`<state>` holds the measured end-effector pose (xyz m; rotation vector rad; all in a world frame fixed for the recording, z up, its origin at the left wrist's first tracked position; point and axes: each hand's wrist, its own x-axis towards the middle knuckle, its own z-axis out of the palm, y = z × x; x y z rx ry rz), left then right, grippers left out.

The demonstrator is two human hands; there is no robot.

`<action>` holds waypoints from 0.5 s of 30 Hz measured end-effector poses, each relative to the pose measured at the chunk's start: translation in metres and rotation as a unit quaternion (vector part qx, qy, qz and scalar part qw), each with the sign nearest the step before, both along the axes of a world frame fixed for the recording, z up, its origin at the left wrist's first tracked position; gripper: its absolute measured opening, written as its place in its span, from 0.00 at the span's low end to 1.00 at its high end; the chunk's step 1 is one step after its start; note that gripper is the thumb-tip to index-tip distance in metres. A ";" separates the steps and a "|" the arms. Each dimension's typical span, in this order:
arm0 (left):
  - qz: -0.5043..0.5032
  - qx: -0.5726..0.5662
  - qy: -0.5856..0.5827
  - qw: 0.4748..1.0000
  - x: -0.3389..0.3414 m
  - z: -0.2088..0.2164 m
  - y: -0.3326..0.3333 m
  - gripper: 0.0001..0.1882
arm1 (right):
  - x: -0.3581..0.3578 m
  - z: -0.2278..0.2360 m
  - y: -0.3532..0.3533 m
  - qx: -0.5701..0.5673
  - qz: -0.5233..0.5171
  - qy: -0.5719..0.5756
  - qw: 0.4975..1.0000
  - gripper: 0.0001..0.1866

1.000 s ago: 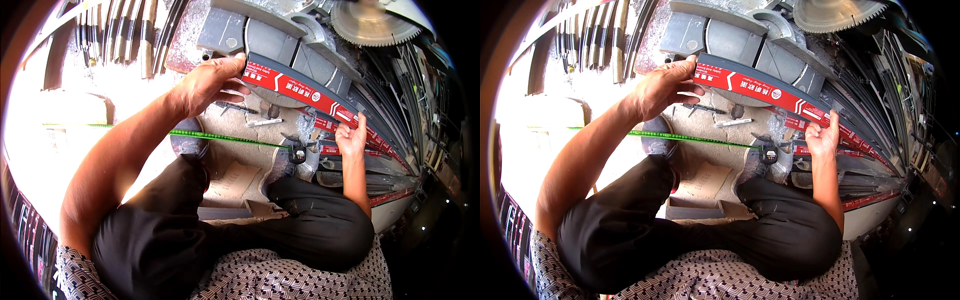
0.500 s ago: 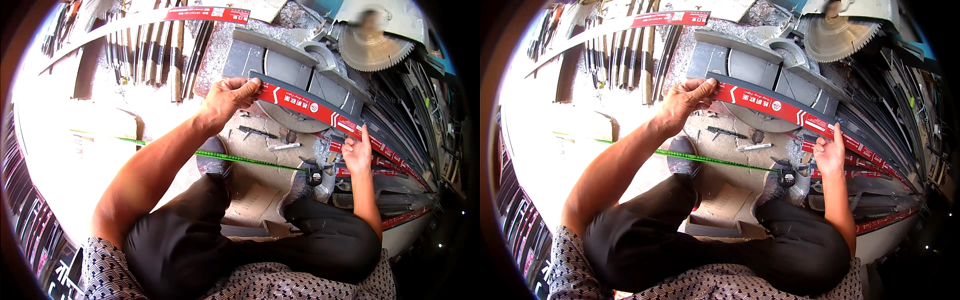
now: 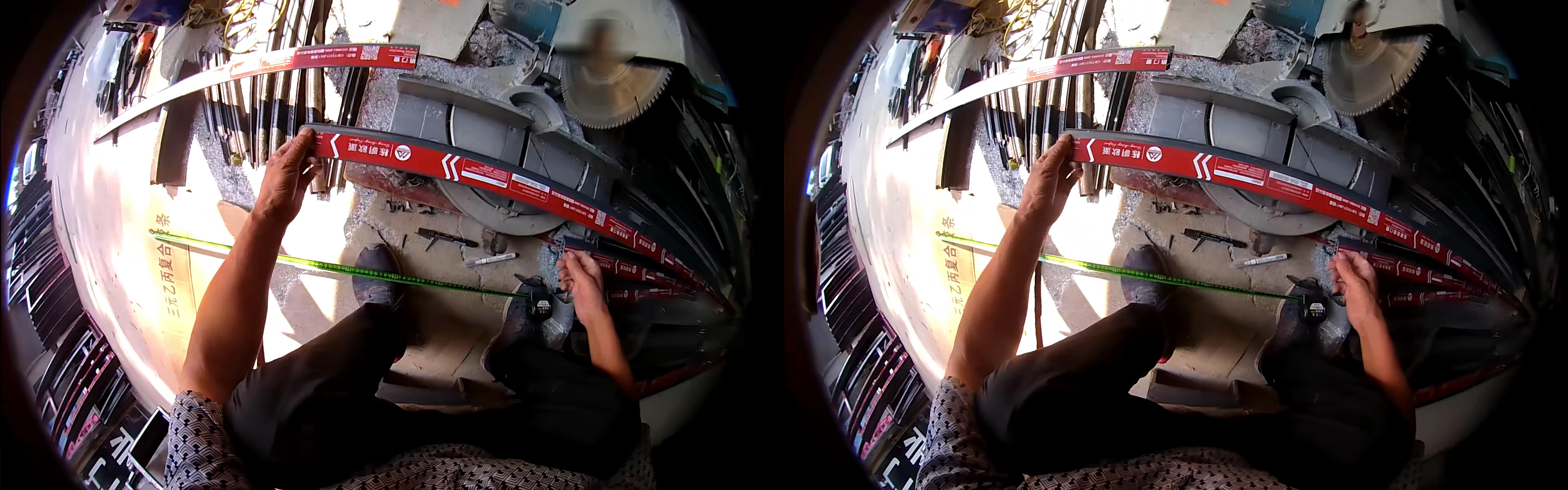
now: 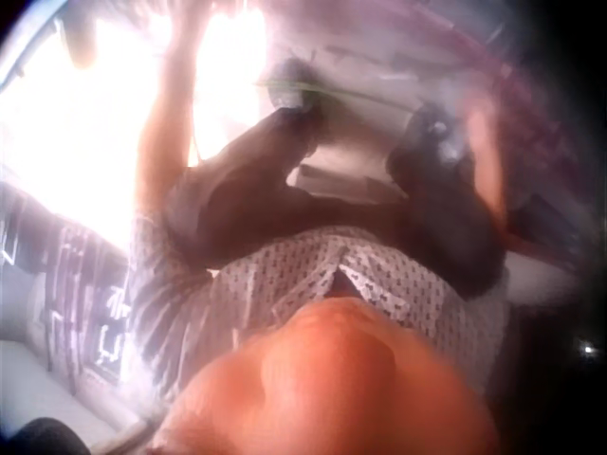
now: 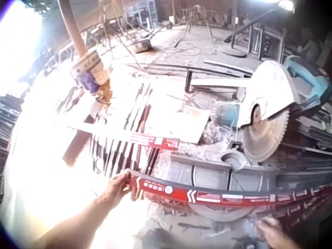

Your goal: The person measures a long strip of red and black molding using a green tape measure and marks it with a white marker. They then position the strip on a miter saw and cut it. The person repeats this process with another strip of molding.

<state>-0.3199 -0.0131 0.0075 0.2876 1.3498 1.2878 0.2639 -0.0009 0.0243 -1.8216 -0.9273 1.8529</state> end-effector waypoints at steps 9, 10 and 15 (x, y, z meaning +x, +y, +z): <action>0.032 0.010 0.037 0.999 -0.061 -0.018 -0.008 0.11 | 0.037 -0.057 -0.065 0.070 0.199 -0.107 0.972 0.12; 0.038 -0.009 0.043 0.998 -0.071 -0.021 -0.009 0.10 | 0.033 -0.054 -0.070 0.094 0.239 -0.130 0.958 0.12; 0.042 0.016 0.053 0.998 -0.142 -0.050 -0.018 0.13 | 0.017 -0.031 -0.067 0.232 0.357 -0.264 0.866 0.20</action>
